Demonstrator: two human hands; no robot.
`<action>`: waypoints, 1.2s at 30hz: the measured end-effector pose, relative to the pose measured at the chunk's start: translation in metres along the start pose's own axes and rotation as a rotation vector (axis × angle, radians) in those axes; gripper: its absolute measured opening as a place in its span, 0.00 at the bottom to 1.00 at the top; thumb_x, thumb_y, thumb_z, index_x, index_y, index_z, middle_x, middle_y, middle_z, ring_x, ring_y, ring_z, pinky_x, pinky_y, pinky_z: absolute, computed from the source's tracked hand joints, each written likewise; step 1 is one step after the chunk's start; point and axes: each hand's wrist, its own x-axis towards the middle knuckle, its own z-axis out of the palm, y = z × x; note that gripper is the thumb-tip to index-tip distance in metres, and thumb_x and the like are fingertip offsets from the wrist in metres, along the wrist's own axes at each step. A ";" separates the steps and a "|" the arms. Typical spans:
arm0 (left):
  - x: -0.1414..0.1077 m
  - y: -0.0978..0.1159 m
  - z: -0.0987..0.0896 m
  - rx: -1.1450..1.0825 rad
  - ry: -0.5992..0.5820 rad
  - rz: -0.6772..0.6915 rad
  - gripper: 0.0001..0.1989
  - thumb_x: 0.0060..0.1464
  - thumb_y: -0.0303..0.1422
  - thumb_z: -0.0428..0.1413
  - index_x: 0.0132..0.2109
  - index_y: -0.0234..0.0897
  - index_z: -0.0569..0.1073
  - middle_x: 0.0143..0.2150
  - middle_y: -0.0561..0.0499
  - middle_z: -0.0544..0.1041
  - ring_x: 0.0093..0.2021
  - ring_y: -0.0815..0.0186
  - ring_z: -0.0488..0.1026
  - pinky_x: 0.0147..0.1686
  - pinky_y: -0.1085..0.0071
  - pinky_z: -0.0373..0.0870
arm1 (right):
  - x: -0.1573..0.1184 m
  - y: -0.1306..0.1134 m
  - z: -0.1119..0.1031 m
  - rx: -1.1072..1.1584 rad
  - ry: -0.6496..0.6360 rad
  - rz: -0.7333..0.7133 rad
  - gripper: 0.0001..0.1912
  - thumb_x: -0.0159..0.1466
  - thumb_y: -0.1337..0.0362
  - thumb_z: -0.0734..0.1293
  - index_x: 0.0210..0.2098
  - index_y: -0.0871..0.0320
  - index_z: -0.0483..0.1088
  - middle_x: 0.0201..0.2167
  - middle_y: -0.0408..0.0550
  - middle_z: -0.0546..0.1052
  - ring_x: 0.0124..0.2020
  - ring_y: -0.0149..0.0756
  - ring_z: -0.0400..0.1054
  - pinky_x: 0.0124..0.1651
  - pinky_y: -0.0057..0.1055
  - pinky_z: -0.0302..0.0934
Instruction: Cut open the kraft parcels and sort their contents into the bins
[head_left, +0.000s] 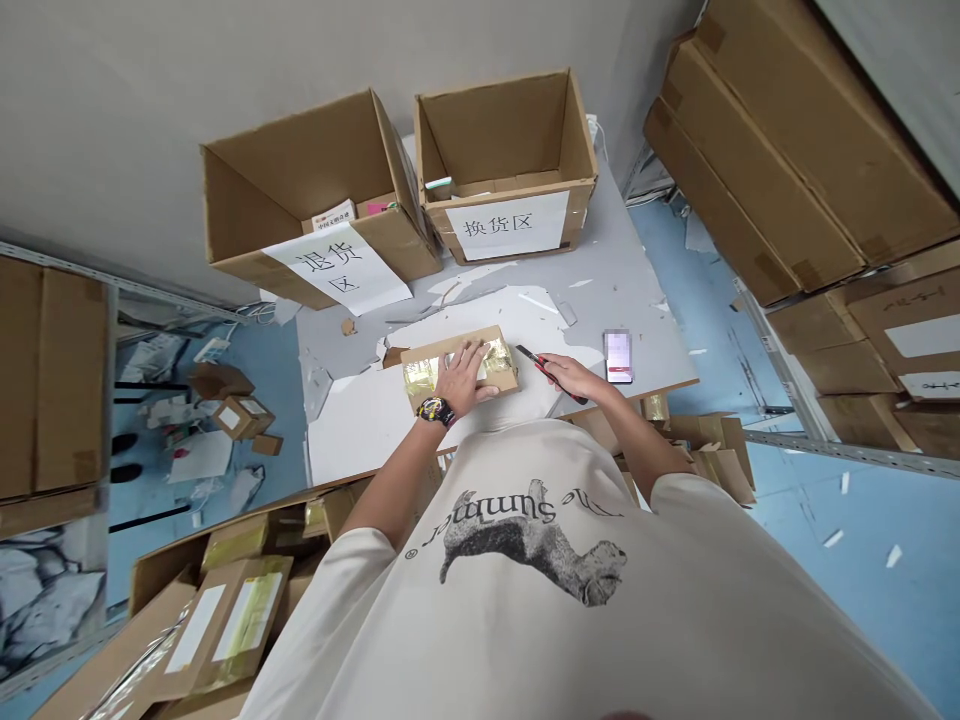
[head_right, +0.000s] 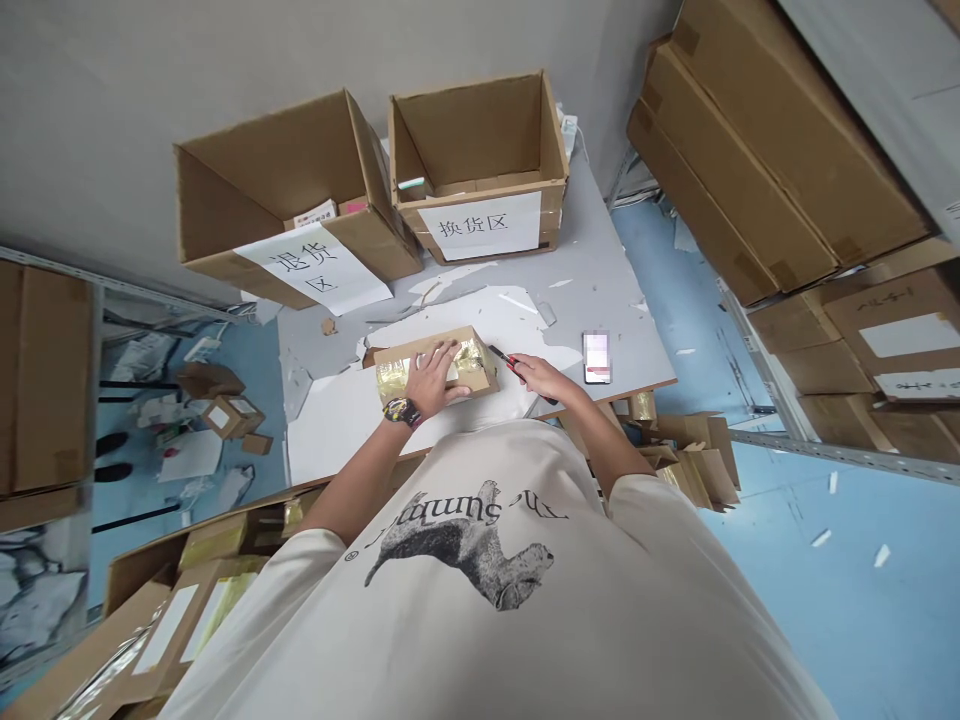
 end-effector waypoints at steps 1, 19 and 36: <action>-0.002 -0.003 0.003 -0.005 0.006 -0.011 0.47 0.72 0.51 0.62 0.90 0.50 0.57 0.90 0.38 0.61 0.92 0.42 0.47 0.87 0.35 0.42 | 0.002 0.004 0.002 0.032 0.031 0.002 0.19 0.77 0.55 0.65 0.61 0.52 0.79 0.33 0.42 0.76 0.32 0.37 0.69 0.36 0.27 0.69; 0.028 -0.012 0.011 -0.045 0.195 -0.211 0.45 0.66 0.47 0.65 0.86 0.55 0.66 0.86 0.43 0.67 0.86 0.39 0.58 0.85 0.41 0.49 | 0.009 -0.005 0.035 -0.261 0.254 -0.228 0.28 0.79 0.62 0.66 0.75 0.50 0.79 0.68 0.57 0.84 0.68 0.53 0.76 0.76 0.47 0.68; 0.042 -0.036 0.027 -0.077 0.262 -0.098 0.37 0.76 0.40 0.57 0.87 0.44 0.68 0.88 0.40 0.66 0.88 0.40 0.61 0.87 0.37 0.48 | -0.020 0.001 0.015 -0.838 0.250 -0.288 0.28 0.81 0.64 0.68 0.78 0.52 0.76 0.60 0.58 0.82 0.61 0.55 0.74 0.62 0.44 0.71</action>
